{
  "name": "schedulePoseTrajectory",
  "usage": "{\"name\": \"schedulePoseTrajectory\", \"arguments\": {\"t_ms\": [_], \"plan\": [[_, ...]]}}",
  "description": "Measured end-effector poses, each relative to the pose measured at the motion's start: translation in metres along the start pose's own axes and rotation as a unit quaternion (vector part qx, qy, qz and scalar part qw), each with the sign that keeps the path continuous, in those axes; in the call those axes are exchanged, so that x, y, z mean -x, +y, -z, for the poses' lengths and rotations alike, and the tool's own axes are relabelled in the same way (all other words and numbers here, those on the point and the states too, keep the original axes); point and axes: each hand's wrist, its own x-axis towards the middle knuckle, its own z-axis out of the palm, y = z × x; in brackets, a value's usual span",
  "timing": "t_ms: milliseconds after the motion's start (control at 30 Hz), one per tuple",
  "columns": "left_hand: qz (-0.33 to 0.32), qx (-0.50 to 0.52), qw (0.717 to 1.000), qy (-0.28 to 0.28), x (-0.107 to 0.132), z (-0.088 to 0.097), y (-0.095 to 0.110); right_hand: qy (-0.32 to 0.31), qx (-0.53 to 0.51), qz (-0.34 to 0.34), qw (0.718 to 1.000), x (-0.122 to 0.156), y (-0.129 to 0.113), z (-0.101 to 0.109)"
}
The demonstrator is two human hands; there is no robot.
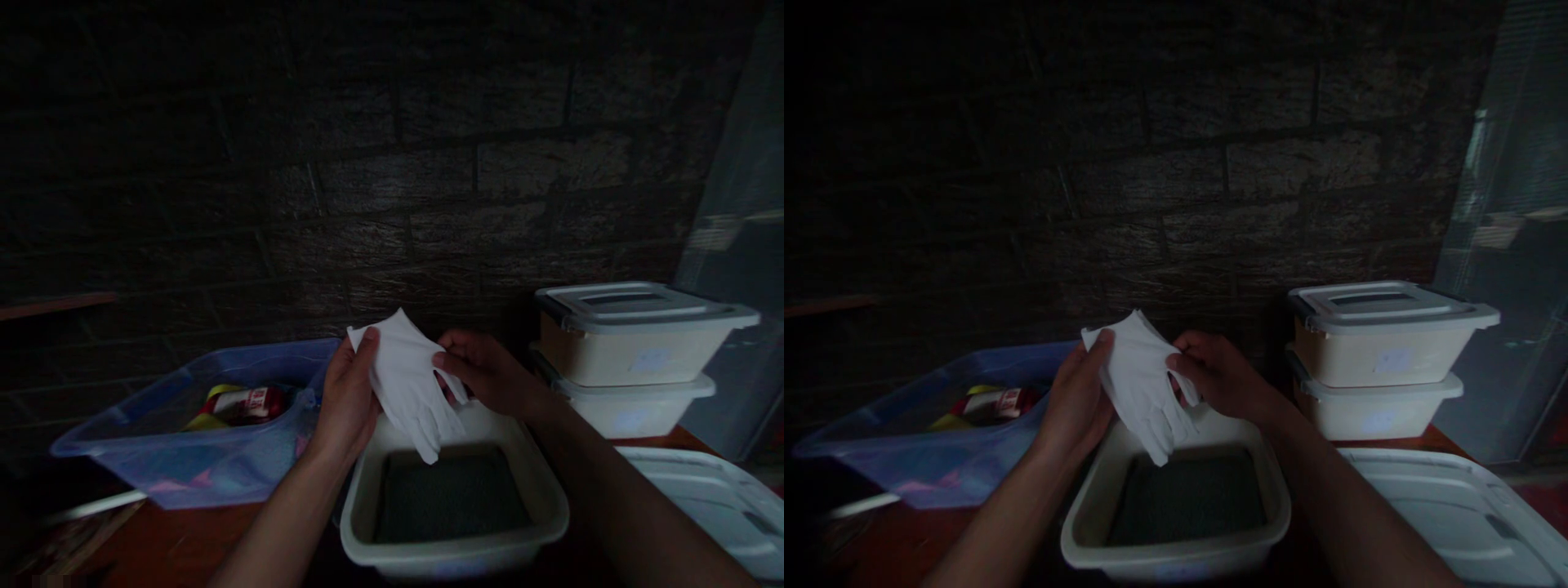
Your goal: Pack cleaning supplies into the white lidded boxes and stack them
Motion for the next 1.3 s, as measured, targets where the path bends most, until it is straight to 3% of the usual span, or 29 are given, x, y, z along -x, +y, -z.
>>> {"name": "schedulePoseTrajectory", "arguments": {"t_ms": [200,267,367,467,700,867,967,1167,1300], "plan": [[-0.003,-0.009,1.0,0.014,0.001,-0.001,-0.002,0.089,0.049,-0.017,0.995,-0.002,0.007,-0.003],[-0.009,-0.011,1.0,0.015,0.003,-0.002,-0.002,0.056,0.033,-0.039,0.997,-0.002,0.008,-0.002],[-0.014,-0.024,1.0,-0.009,0.005,-0.002,-0.001,-0.05,0.026,-0.044,0.997,-0.002,0.006,-0.002],[-0.008,-0.074,0.996,-0.054,0.008,0.0,-0.001,-0.069,0.004,-0.034,0.997,-0.003,0.004,-0.004],[-0.066,-0.222,0.968,-0.096,0.01,-0.002,-0.001,0.029,-0.005,0.032,0.999,-0.007,0.011,-0.004],[-0.024,-0.23,0.964,-0.13,0.012,-0.003,-0.005,0.143,0.053,0.065,0.986,-0.007,0.012,-0.005],[-0.018,-0.234,0.959,-0.161,0.01,0.0,-0.006,0.161,0.119,0.07,0.977,-0.004,0.007,-0.006],[-0.04,-0.299,0.935,-0.187,0.005,0.005,0.004,0.066,0.149,0.056,0.985,-0.001,0.0,-0.007],[-0.076,-0.324,0.928,-0.169,0.008,0.002,0.01,-0.044,0.057,-0.068,0.995,0.004,-0.001,0.0]]}}
